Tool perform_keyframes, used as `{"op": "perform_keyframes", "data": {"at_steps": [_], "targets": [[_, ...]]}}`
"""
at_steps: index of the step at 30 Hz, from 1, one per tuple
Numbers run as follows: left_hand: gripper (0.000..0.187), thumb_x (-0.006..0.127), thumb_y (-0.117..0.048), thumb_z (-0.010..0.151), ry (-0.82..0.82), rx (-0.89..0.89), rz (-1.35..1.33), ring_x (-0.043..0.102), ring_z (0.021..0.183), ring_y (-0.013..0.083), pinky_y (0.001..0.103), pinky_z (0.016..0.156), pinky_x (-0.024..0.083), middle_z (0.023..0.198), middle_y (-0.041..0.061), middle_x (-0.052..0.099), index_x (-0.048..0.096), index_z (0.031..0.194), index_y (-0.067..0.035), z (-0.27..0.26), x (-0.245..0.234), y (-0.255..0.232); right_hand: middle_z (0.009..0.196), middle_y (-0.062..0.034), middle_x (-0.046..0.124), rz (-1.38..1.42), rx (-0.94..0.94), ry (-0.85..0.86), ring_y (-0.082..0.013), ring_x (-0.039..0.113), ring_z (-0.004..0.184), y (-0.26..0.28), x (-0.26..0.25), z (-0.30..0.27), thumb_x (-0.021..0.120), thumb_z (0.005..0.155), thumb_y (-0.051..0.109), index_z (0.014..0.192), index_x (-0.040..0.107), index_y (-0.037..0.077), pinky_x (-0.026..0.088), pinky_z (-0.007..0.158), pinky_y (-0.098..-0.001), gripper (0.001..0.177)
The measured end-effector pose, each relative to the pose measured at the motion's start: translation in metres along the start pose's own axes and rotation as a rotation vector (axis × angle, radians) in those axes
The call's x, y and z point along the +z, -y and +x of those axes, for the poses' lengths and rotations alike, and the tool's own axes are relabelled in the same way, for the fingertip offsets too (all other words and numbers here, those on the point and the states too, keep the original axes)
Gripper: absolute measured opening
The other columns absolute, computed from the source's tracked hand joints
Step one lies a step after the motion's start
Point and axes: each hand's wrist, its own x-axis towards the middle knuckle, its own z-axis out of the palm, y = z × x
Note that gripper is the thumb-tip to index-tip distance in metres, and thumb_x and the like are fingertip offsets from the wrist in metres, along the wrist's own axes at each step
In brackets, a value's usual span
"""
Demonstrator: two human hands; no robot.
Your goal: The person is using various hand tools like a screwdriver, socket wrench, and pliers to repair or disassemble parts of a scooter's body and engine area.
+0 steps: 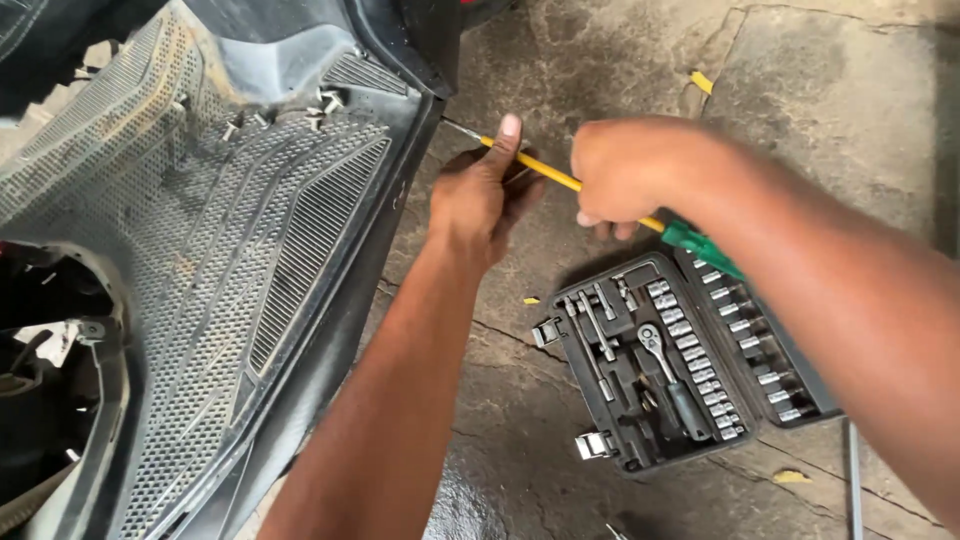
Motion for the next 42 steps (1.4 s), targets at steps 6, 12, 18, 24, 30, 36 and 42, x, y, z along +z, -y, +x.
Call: {"op": "perform_keyframes", "data": {"at_steps": [6,12,18,24,30,36,42], "targets": [[0.024,0.064,-0.017,0.090,0.227,0.108,-0.318,0.075,0.091,0.0202,0.032,0.079,0.063,0.097,0.010,0.077,0.064,0.109,-0.003,0.021,-0.014,0.016,0.093,-0.0067,0.083,0.091,-0.004,0.005,-0.0204,0.080,0.079,-0.006,0.005,0.006,0.067,0.094,0.019,0.097,0.075,0.002,0.061,0.072,-0.0405,0.019],[0.024,0.063,-0.023,0.104,0.078,0.030,-0.016,0.070,0.098,0.0252,0.034,0.080,0.066,0.101,0.013,0.070,0.062,0.107,0.001,-0.009,-0.004,-0.009,0.092,-0.0079,0.083,-0.051,0.028,-0.080,-0.0218,0.079,0.080,0.008,-0.002,-0.013,0.075,0.090,0.022,0.098,0.079,0.003,0.060,0.077,-0.0412,0.021],[0.015,0.056,-0.015,0.101,0.182,0.069,-0.260,0.074,0.098,0.0257,0.033,0.075,0.064,0.108,0.015,0.073,0.063,0.106,-0.003,0.036,-0.020,0.020,0.101,-0.0095,0.079,-0.042,0.041,-0.047,-0.0228,0.077,0.086,0.001,0.013,0.002,0.074,0.093,0.032,0.104,0.075,0.006,0.058,0.082,-0.0423,0.029],[0.033,0.053,-0.027,0.104,0.382,0.038,-0.343,0.074,0.097,0.0239,0.032,0.077,0.066,0.103,0.015,0.075,0.065,0.111,0.003,0.011,-0.022,0.005,0.099,-0.0085,0.081,0.098,0.042,-0.072,-0.0230,0.081,0.084,0.000,0.000,-0.011,0.066,0.092,0.017,0.109,0.073,0.010,0.060,0.079,-0.0422,0.020],[0.023,0.064,-0.018,0.099,0.082,0.054,-0.179,0.075,0.089,0.0223,0.029,0.074,0.067,0.103,0.017,0.075,0.067,0.107,0.003,0.020,-0.013,0.008,0.093,-0.0108,0.079,-0.121,0.108,-0.181,-0.0272,0.074,0.084,0.020,-0.002,-0.036,0.078,0.089,0.036,0.107,0.076,0.012,0.056,0.078,-0.0452,0.030],[0.021,0.061,-0.018,0.095,0.434,0.086,-0.454,0.073,0.080,0.0194,0.027,0.061,0.062,0.100,0.017,0.078,0.067,0.104,0.001,0.033,-0.028,0.018,0.086,-0.0069,0.081,0.002,0.018,-0.131,-0.0244,0.076,0.080,-0.013,0.013,-0.001,0.068,0.092,0.024,0.102,0.080,0.011,0.061,0.073,-0.0448,0.020],[0.027,0.062,-0.014,0.105,0.041,0.034,-0.104,0.074,0.088,0.0222,0.029,0.074,0.066,0.096,0.014,0.075,0.061,0.118,0.009,0.011,-0.010,0.000,0.095,-0.0077,0.079,-0.185,0.157,-0.233,-0.0254,0.073,0.087,0.019,0.006,-0.036,0.080,0.086,0.039,0.112,0.077,0.015,0.055,0.082,-0.0448,0.036]]}}
